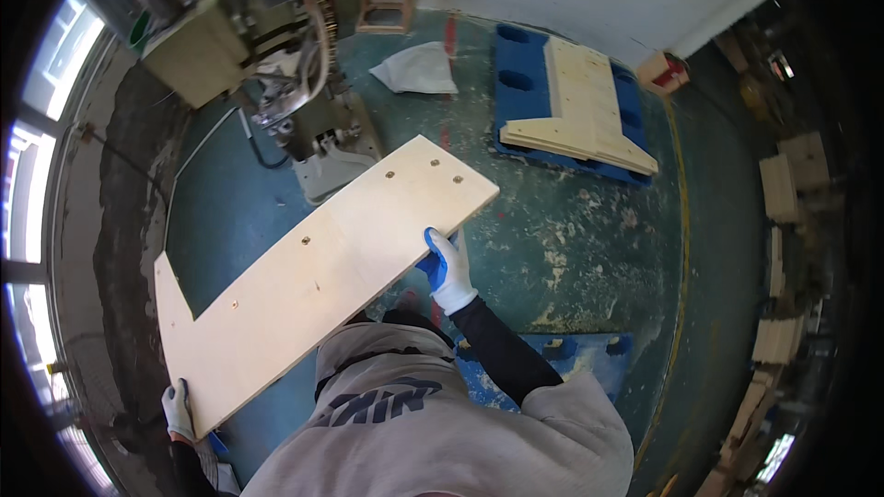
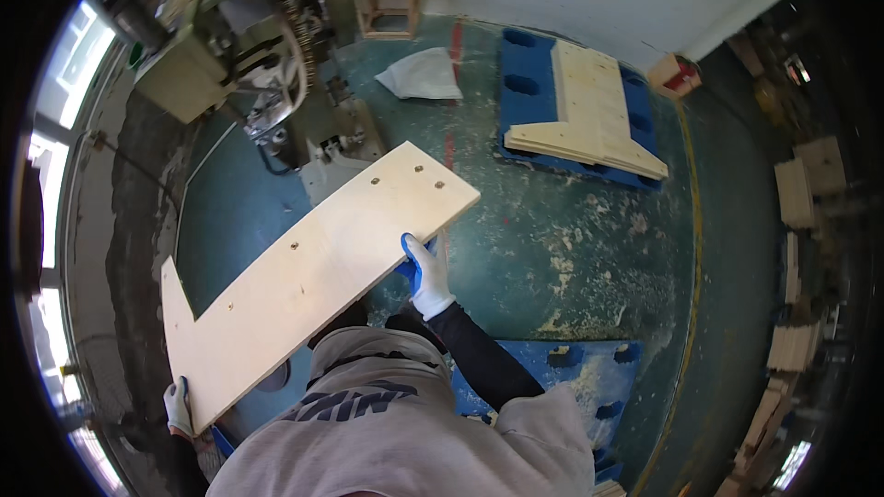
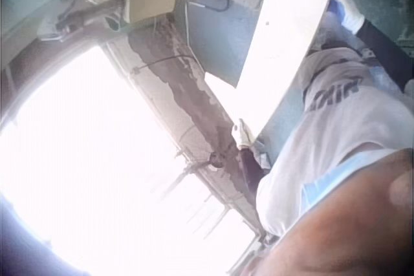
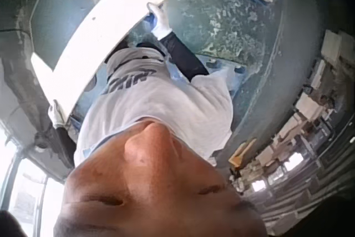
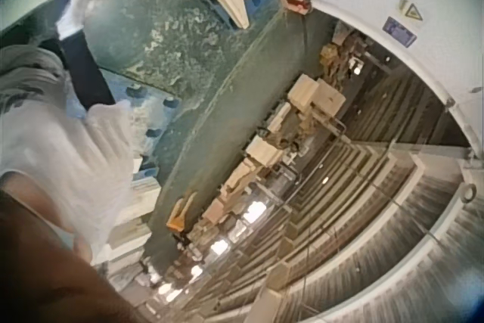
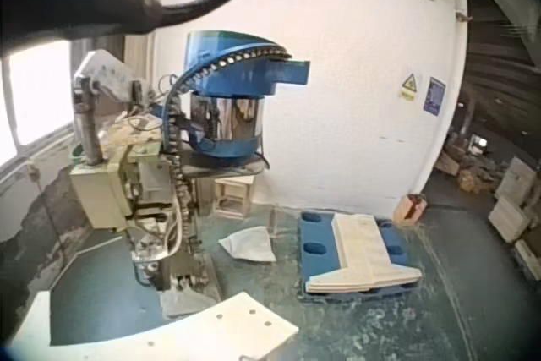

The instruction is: The person positions and feeds wooden boards through an industrial sewing machine to join them, then stacks the completed pieces on a blue pallet.

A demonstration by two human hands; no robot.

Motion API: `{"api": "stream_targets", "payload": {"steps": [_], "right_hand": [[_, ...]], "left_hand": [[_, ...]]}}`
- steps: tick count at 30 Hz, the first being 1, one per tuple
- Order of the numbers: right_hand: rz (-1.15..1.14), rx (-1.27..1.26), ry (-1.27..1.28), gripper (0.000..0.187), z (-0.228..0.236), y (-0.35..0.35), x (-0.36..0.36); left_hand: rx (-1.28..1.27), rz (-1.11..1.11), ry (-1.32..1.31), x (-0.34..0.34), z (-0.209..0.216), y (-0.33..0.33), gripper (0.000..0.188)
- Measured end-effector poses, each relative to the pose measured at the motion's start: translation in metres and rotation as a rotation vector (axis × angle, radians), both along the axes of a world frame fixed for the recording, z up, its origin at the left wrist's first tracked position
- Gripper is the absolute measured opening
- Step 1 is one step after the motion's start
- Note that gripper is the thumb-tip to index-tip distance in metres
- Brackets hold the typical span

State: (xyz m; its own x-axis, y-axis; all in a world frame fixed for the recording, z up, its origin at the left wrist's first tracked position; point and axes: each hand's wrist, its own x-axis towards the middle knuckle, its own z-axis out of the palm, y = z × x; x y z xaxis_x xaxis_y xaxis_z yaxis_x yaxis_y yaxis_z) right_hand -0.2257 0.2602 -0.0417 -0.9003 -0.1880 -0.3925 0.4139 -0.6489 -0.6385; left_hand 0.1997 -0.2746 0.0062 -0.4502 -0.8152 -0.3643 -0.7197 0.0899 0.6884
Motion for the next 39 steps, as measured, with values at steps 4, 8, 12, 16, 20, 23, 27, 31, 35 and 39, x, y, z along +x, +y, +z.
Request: {"api": "stream_targets", "payload": {"steps": [4, 8, 12, 16, 20, 23, 27, 31, 35, 39], "right_hand": [[-0.295, 0.016, 0.235, 0.079, 0.026, 0.032, -0.026], [-0.237, 0.348, 0.066, 0.085, -0.026, 0.026, 0.007], [-0.494, 0.282, -0.069, 0.049, -0.072, 0.103, -0.033], [-0.753, 0.311, -0.024, 0.046, -0.072, 0.209, -0.088], [-0.849, 0.277, -0.029, 0.046, -0.049, 0.298, -0.129], [-0.842, 0.291, -0.008, 0.047, -0.037, 0.357, -0.158], [-0.762, 0.297, 0.020, 0.046, -0.011, 0.436, -0.216], [-0.541, 0.255, 0.020, 0.045, -0.001, 0.530, -0.288], [-0.275, 0.275, 0.060, 0.048, -0.010, 0.607, -0.386], [-0.051, 0.244, 0.078, 0.048, -0.030, 0.666, -0.480]], "left_hand": [[0.496, -0.120, -0.017, -0.177, -0.089, 0.152, 0.041], [0.581, -0.279, 0.068, -0.326, -0.123, 0.316, 0.048], [0.692, -0.460, -0.008, -0.422, -0.139, 0.419, 0.054], [0.545, -1.033, -0.503, -0.537, -0.082, 0.481, 0.047], [0.014, -1.406, -0.211, -0.654, -0.059, 0.578, 0.040], [-0.050, -1.643, 0.186, -0.738, -0.057, 0.665, 0.036], [-0.229, -1.865, 0.349, -0.831, -0.082, 0.782, 0.049], [-0.006, -1.588, 0.171, -0.911, -0.123, 0.895, 0.060], [0.511, -1.273, 0.200, -0.985, -0.145, 0.951, 0.058], [0.667, -0.865, 0.335, -1.034, -0.121, 0.977, 0.045]]}}
